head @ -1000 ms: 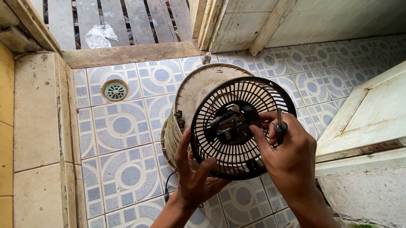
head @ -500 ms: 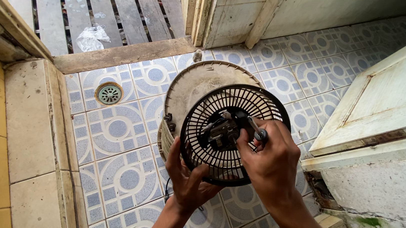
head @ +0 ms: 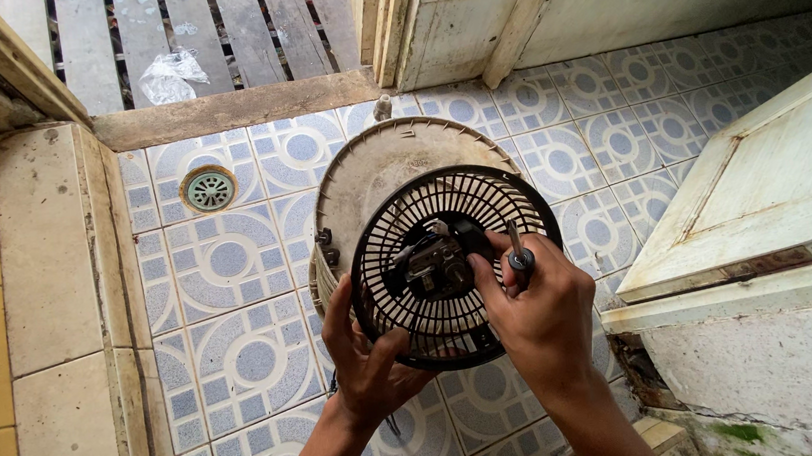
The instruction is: The person kneels on a tiled floor and uses a screwdriver to unscrew and remove the rear grille and blade assembly from a dirty electric fan, then works the components back onto the motor housing, tightening screws to reassemble the fan.
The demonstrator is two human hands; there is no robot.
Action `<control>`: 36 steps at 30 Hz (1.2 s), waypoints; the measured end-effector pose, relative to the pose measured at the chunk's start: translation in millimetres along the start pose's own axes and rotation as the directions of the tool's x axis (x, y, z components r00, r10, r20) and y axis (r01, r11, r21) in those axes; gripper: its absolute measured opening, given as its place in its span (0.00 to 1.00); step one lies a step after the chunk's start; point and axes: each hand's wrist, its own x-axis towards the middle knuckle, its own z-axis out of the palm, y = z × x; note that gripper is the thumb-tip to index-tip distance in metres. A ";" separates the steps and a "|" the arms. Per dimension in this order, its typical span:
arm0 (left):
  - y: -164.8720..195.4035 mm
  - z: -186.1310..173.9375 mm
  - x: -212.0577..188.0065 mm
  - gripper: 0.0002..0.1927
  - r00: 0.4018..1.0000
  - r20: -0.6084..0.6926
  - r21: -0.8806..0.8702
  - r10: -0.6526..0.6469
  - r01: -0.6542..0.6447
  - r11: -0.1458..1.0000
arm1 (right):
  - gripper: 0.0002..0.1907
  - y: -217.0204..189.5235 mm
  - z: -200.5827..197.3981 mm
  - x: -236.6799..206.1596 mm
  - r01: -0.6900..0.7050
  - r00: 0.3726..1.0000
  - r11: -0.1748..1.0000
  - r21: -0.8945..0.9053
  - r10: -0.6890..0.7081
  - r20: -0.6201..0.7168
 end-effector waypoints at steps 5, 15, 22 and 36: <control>-0.3 -2.2 -1.9 0.27 1.000 -0.013 -0.005 -0.007 0.007 1.000 | 0.19 5.1 1.0 -1.0 0.180 0.983 0.984 0.004 -0.180 -0.030; -6.9 1.1 -14.6 0.34 0.986 -0.075 0.044 0.150 -0.147 0.988 | 0.11 -2.5 -2.9 -19.2 0.223 0.956 0.966 -0.135 -0.243 -0.163; -7.5 -2.9 -15.2 0.33 0.988 -0.053 0.016 0.148 -0.148 0.989 | 0.11 -7.8 -1.7 -22.8 0.103 0.971 0.989 -0.103 -0.123 -0.207; 0.6 -3.1 -6.4 0.27 1.000 -0.007 0.023 0.029 -0.029 0.999 | 0.10 1.0 -2.9 -12.5 -0.074 0.997 0.992 -0.105 0.075 0.012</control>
